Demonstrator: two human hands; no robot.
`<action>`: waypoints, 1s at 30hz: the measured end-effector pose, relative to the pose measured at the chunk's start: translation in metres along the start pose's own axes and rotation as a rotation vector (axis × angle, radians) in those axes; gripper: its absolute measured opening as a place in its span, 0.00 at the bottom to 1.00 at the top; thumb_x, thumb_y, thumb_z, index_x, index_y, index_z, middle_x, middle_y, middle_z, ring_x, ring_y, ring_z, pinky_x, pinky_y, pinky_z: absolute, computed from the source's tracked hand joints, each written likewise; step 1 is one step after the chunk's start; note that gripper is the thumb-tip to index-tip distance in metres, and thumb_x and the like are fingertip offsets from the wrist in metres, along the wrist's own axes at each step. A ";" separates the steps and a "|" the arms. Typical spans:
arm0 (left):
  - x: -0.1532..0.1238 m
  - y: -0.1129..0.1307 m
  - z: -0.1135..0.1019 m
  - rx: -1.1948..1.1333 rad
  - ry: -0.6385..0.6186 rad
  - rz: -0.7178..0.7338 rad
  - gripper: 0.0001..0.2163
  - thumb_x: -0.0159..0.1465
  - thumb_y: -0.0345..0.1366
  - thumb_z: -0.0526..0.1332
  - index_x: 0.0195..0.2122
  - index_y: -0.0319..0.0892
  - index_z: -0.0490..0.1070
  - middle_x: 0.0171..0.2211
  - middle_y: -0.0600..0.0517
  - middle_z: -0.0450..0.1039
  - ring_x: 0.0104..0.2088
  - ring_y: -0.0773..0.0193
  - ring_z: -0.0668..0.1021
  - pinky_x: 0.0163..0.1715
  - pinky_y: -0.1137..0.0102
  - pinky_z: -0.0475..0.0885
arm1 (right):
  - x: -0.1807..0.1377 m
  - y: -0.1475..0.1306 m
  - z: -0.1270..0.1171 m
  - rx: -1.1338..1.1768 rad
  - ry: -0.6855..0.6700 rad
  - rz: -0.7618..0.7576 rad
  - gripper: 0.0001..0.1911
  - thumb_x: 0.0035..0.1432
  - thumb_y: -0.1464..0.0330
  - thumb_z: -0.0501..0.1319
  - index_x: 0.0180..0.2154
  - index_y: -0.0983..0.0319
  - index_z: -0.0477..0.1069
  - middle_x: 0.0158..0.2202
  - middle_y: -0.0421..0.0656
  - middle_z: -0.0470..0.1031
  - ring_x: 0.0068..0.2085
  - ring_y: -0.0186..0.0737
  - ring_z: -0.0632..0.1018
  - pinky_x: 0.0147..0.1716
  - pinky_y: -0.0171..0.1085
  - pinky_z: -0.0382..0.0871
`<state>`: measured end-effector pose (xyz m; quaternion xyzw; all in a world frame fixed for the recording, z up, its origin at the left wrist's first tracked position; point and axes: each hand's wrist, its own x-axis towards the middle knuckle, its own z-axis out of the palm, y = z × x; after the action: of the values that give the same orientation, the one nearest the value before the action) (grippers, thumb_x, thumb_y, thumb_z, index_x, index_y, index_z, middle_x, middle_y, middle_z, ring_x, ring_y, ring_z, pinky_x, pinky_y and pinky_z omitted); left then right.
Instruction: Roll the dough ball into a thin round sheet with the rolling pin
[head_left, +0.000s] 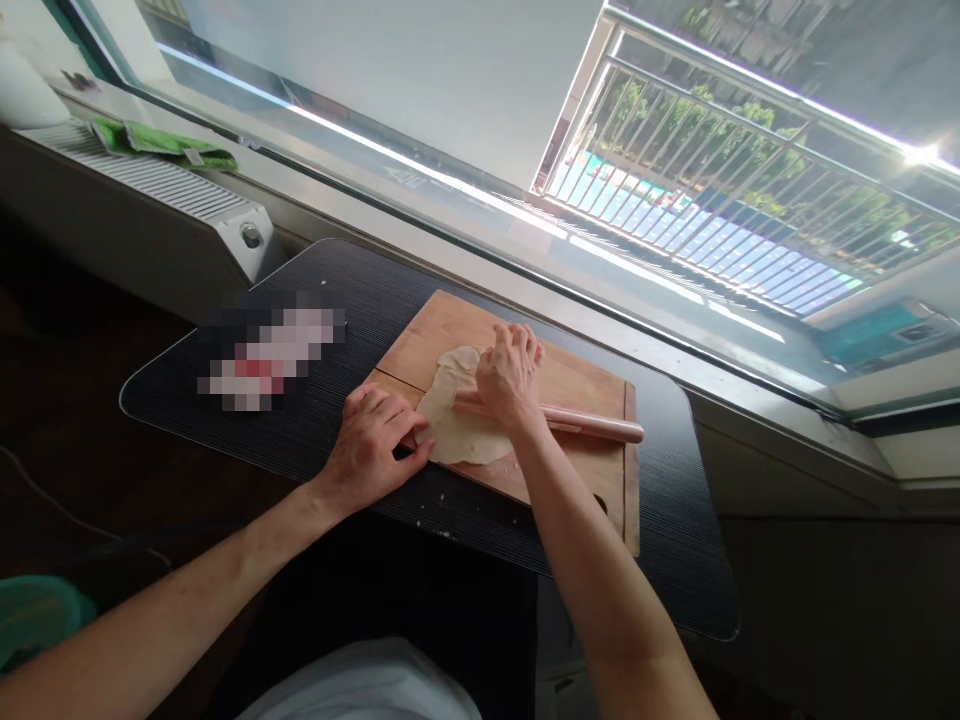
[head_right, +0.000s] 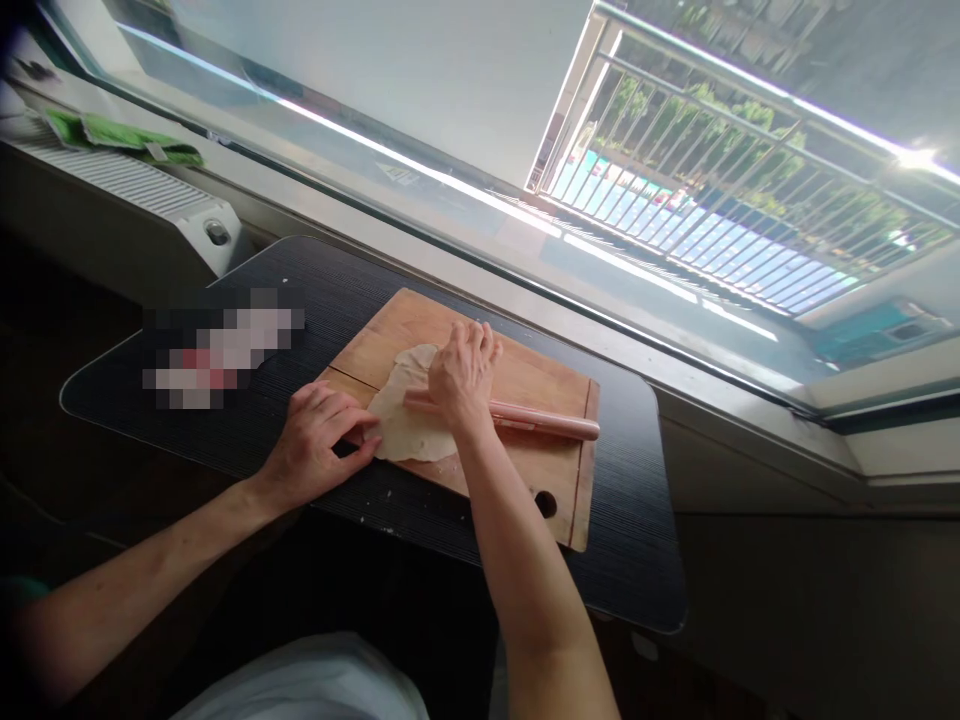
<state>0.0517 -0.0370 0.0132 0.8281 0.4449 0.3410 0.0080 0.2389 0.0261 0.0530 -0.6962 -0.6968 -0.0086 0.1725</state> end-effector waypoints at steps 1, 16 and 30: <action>0.000 0.000 0.000 0.001 -0.002 0.000 0.07 0.64 0.39 0.61 0.33 0.42 0.74 0.31 0.51 0.73 0.36 0.58 0.73 0.54 0.54 0.63 | -0.003 -0.001 -0.001 0.004 -0.022 -0.005 0.22 0.65 0.70 0.47 0.57 0.63 0.67 0.60 0.53 0.67 0.66 0.51 0.59 0.63 0.52 0.52; 0.001 0.000 -0.001 0.003 0.000 0.013 0.06 0.63 0.38 0.62 0.34 0.42 0.74 0.29 0.51 0.72 0.36 0.58 0.73 0.54 0.53 0.63 | -0.020 -0.005 -0.005 -0.008 -0.082 -0.007 0.22 0.67 0.63 0.48 0.58 0.58 0.67 0.64 0.49 0.63 0.70 0.53 0.53 0.65 0.58 0.47; 0.001 0.003 -0.002 -0.018 -0.011 -0.035 0.05 0.63 0.38 0.62 0.34 0.43 0.74 0.31 0.51 0.73 0.38 0.58 0.73 0.55 0.53 0.63 | 0.025 0.002 0.012 0.012 -0.049 0.098 0.24 0.67 0.63 0.47 0.61 0.63 0.63 0.67 0.55 0.56 0.70 0.57 0.51 0.63 0.64 0.47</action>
<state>0.0529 -0.0386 0.0163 0.8220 0.4561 0.3402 0.0239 0.2388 0.0534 0.0480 -0.7283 -0.6660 0.0213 0.1598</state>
